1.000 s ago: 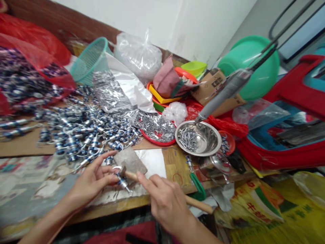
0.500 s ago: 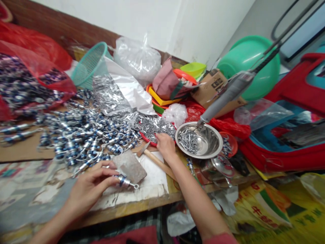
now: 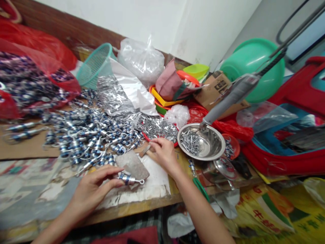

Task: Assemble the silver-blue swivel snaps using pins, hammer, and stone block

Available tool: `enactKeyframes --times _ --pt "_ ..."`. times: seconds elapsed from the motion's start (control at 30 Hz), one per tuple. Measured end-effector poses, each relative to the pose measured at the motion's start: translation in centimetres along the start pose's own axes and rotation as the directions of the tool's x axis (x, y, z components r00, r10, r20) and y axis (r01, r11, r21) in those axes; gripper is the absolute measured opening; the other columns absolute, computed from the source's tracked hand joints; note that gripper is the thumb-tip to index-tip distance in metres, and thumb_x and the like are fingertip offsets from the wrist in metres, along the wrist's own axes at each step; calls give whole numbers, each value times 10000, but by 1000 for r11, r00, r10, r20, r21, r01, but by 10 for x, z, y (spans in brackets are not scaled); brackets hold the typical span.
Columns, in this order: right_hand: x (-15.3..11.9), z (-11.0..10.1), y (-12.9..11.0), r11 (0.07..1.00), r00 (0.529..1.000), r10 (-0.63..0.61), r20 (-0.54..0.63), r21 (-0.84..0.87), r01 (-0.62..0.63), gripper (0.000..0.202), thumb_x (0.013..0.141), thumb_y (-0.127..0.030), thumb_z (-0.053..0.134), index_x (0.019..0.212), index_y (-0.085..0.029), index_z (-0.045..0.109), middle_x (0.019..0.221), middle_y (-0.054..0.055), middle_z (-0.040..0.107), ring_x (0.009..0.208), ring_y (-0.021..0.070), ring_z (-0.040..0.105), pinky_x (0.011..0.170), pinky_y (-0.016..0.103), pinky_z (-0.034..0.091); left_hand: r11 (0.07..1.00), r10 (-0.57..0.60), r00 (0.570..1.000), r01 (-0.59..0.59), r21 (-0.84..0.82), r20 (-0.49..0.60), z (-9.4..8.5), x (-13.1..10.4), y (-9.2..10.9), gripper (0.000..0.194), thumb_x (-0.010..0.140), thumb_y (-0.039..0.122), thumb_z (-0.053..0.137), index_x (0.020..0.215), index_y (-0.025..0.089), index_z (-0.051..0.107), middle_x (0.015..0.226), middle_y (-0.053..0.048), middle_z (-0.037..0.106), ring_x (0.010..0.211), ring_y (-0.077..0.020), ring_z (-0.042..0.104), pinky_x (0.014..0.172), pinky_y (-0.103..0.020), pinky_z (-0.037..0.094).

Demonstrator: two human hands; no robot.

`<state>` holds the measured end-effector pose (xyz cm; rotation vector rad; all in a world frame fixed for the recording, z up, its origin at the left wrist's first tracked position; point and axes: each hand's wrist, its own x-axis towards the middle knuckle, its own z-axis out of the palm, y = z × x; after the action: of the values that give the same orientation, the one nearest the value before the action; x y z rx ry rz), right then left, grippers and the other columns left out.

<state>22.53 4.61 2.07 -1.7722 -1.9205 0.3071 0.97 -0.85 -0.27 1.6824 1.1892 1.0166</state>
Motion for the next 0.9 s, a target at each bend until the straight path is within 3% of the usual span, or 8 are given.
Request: enactKeyframes --times 0.07,0.17,0.3,0.43,0.53,0.67,0.77,0.9 --pt "-26 5 -21 968 999 -32 32 251 23 136 783 -186 540 801 -175 674 748 7 689 678 116 631 632 204 493 1000 7 1000 -7 -3 -27 1 0 -1 231 656 214 661 885 199 686 653 11 627 625 -142 582 638 -243 457" --pt "-55 14 -46 807 994 -111 19 586 79 136 705 -96 586 688 -179 692 706 20 686 680 132 635 644 226 503 1000 23 999 -24 -20 -42 2 1 -1 268 644 218 670 911 198 683 641 15 627 617 -145 580 645 -249 460" --pt "-66 16 -57 730 997 -72 22 683 37 185 681 -66 569 696 -196 701 700 19 696 655 143 644 618 233 515 1000 3 999 -4 -23 -40 2 1 2 277 636 228 678 912 210 696 648 4 645 625 -156 590 654 -255 468" --pt "-69 15 -55 748 998 -32 55 663 -12 122 700 -108 576 720 -179 674 657 4 679 594 131 630 561 212 515 999 -16 1000 16 -49 5 0 0 7 150 647 239 661 778 250 733 697 -11 672 680 -172 611 650 -251 471" --pt "-76 16 -49 806 984 -170 -47 568 166 176 713 -154 609 888 -166 628 793 35 673 724 151 634 652 238 524 993 -65 998 66 -98 12 -3 -1 10 93 661 240 646 685 238 736 686 -15 671 667 -169 613 621 -243 468" --pt "-82 16 -37 777 817 -543 -192 254 576 271 764 -102 548 1023 -173 582 953 87 647 867 168 607 732 276 512 989 -64 998 66 -131 25 -5 0 14 96 690 246 628 656 215 712 684 -13 667 674 -163 607 646 -245 462" --pt "-81 12 -33 709 704 -676 -217 69 702 272 798 -59 463 1005 -169 602 931 96 662 818 157 620 657 260 515 998 -23 998 27 -54 65 -6 3 18 122 721 254 598 661 208 694 679 -13 645 676 -159 594 648 -250 450" --pt "-76 7 -33 695 682 -700 -212 18 719 277 809 -78 442 1003 -170 618 927 102 672 808 160 631 635 258 520 1000 22 999 -22 8 32 -8 4 21 136 720 261 593 638 211 688 727 -21 640 732 -171 594 685 -257 449"
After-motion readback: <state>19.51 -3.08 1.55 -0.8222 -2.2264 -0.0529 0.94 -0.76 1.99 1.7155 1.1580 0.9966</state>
